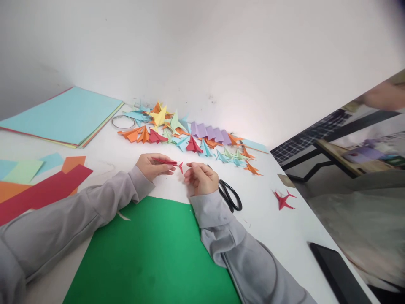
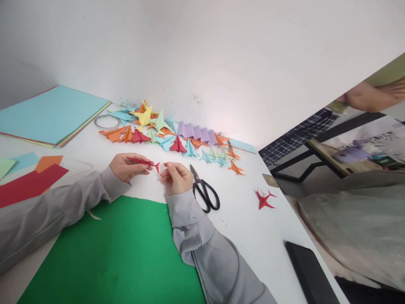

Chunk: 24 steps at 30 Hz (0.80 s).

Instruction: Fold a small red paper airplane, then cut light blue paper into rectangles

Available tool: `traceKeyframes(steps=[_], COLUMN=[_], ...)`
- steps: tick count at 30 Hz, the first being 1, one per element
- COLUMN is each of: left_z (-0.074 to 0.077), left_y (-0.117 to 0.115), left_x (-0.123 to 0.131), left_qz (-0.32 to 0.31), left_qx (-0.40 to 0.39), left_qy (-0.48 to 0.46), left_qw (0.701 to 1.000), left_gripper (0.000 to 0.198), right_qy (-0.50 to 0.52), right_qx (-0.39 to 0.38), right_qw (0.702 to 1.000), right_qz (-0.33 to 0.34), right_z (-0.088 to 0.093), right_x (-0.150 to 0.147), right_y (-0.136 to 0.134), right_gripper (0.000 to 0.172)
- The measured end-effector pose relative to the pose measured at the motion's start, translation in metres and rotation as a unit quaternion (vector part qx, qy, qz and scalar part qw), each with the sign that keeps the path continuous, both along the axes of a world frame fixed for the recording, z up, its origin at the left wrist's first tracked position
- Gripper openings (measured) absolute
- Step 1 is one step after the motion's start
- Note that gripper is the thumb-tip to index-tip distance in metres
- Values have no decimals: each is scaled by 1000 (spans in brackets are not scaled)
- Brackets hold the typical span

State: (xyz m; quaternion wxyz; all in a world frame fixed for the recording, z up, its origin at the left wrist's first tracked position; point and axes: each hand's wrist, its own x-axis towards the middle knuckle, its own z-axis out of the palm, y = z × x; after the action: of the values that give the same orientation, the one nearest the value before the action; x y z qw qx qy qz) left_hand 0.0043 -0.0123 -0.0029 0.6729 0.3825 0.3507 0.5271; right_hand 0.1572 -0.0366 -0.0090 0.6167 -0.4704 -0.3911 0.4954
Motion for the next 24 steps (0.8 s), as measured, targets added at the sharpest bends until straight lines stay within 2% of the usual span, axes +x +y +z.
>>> traceKeyframes(steps=[5,10,14,17,21,24], left_z=[1,1,1,1,1,0], left_y=[-1,-2,-1,-1,0,0], left_x=[-1,-2,-1,-1,-1,-1], left_qz=[-32,-49,-27,-10,-6,-2], left_qx=[13,9,4,1,-2,-6], left_qy=[19,30,16,-3,-10,-18], left_qw=[999,998,1000,1000,1000,1000], left_gripper=[24,24,23,25,28,29], right_qy=[-19,-23,-1,-7,-22,-21], right_qx=[-7,23,17,4,25,25], right_qw=[1000,999,1000,999,997,996], right_qz=[22,-1,8,42,75,78], right_z=[-2,0,0,0,2,3], right_x=[-4,-8,-5,-4,-4,-1], right_y=[1,0,0,-1,-4,-4], right_gripper=[24,20,23,25,28,24])
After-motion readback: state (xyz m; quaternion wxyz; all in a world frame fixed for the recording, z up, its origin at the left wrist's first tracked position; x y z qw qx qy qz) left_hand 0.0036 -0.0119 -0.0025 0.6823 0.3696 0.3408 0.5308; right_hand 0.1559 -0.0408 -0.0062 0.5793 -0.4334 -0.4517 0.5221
